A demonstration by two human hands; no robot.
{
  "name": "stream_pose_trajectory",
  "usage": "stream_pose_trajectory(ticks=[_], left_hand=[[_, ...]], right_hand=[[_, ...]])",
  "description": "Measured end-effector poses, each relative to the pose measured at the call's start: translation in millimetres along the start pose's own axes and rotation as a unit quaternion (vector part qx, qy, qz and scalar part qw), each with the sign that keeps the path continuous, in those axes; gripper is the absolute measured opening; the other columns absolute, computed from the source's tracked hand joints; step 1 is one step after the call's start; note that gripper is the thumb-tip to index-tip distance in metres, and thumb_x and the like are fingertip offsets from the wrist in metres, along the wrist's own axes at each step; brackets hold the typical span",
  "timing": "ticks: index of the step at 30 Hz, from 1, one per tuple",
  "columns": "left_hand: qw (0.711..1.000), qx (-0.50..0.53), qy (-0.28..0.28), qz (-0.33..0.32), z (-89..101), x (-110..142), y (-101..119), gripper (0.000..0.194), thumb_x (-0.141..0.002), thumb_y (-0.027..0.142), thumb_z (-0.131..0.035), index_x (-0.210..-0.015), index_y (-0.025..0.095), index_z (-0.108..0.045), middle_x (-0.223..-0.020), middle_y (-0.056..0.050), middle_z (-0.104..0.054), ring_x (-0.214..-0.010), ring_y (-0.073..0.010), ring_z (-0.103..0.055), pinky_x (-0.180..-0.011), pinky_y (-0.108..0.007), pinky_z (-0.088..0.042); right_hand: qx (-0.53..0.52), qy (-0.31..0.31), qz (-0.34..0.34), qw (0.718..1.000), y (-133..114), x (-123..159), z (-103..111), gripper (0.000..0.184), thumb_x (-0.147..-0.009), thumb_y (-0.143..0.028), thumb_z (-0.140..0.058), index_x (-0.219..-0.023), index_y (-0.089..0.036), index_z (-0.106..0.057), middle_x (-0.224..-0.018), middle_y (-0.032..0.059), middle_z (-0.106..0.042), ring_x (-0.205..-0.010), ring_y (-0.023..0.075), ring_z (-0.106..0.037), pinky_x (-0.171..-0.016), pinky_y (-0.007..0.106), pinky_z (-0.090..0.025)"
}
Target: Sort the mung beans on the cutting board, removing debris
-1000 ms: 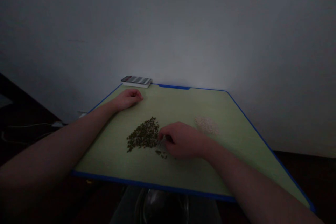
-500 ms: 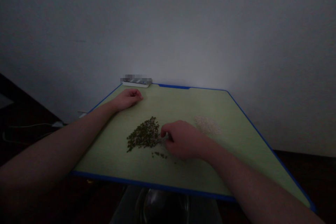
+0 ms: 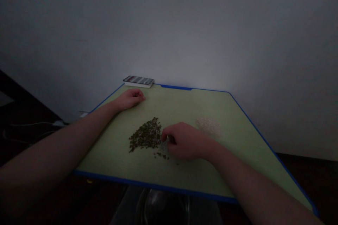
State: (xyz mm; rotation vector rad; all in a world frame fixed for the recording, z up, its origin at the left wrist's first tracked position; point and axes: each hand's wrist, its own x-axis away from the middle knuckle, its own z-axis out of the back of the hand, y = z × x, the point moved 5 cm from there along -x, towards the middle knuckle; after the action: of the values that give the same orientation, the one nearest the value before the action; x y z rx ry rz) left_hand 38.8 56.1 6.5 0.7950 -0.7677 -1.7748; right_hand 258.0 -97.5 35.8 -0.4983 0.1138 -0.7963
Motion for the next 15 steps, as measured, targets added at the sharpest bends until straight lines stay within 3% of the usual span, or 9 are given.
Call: stream_pose_trajectory(ticks=[9,15], left_hand=[[1.000,-0.007,0.007,0.000,0.4,-2,-3,0.021,-0.067,0.035,-0.058,-0.071,0.014,-0.056,-0.054,0.005,-0.046,-0.049,-0.0062,-0.038,-0.049,-0.021,-0.030],[1.000,-0.002,0.005,0.006,0.2,0,1,0.020,-0.066,0.034,-0.058,-0.069,0.015,-0.055,-0.053,0.005,-0.045,-0.049,-0.0064,-0.038,-0.049,-0.021,-0.030]], right_hand=[[-0.008,0.003,0.056,0.998,-15,-4,-10,0.027,-0.068,-0.011,-0.048,-0.085,-0.019,-0.067,-0.063,-0.0018,-0.059,-0.054,0.0094,-0.045,-0.054,0.022,-0.030],[-0.002,0.030,0.019,0.999,-16,-2,-8,0.026,-0.067,-0.012,-0.048,-0.084,-0.019,-0.067,-0.061,-0.0014,-0.059,-0.053,0.0093,-0.046,-0.053,0.022,-0.030]])
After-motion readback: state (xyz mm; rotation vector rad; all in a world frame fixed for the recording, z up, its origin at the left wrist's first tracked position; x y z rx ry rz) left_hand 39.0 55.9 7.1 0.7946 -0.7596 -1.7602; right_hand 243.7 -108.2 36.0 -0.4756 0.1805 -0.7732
